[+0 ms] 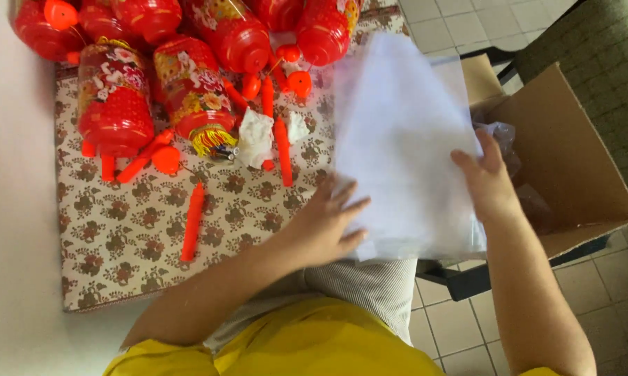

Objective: Assembling decorative lanterns by attaching plastic handles and placing them into plastic bags for packaging.

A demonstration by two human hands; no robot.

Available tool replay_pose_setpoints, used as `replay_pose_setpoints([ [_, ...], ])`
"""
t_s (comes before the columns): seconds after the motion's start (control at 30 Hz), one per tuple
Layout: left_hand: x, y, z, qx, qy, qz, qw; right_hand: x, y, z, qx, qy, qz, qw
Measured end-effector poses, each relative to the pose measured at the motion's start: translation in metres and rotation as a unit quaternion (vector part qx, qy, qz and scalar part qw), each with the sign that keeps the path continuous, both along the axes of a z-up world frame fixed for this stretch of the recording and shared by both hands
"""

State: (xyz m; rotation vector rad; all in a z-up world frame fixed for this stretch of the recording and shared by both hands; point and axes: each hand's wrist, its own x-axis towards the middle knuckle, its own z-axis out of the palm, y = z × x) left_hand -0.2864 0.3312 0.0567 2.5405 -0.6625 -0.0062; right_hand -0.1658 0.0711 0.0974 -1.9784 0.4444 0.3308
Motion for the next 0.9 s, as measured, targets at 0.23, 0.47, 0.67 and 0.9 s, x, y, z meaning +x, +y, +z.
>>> replay_pose_setpoints([
  [0.23, 0.003, 0.018, 0.011, -0.240, 0.082, 0.146, 0.956, 0.031, -0.020, -0.017, -0.008, -0.075, 0.016, 0.997],
  [0.47, -0.012, 0.006, 0.039, -0.315, 0.379, 0.219, 0.842, 0.060, -0.011, -0.043, -0.049, -0.115, 0.099, 0.987],
  [0.67, -0.024, 0.013, 0.046, -0.296, 0.373, 0.253, 0.842, 0.064, -0.016, -0.016, -0.117, -0.058, 0.101, 0.986],
  [0.9, -0.031, 0.013, 0.037, -0.318, 0.352, 0.154, 0.867, 0.059, -0.015, -0.032, -0.199, -0.038, 0.144, 0.969],
])
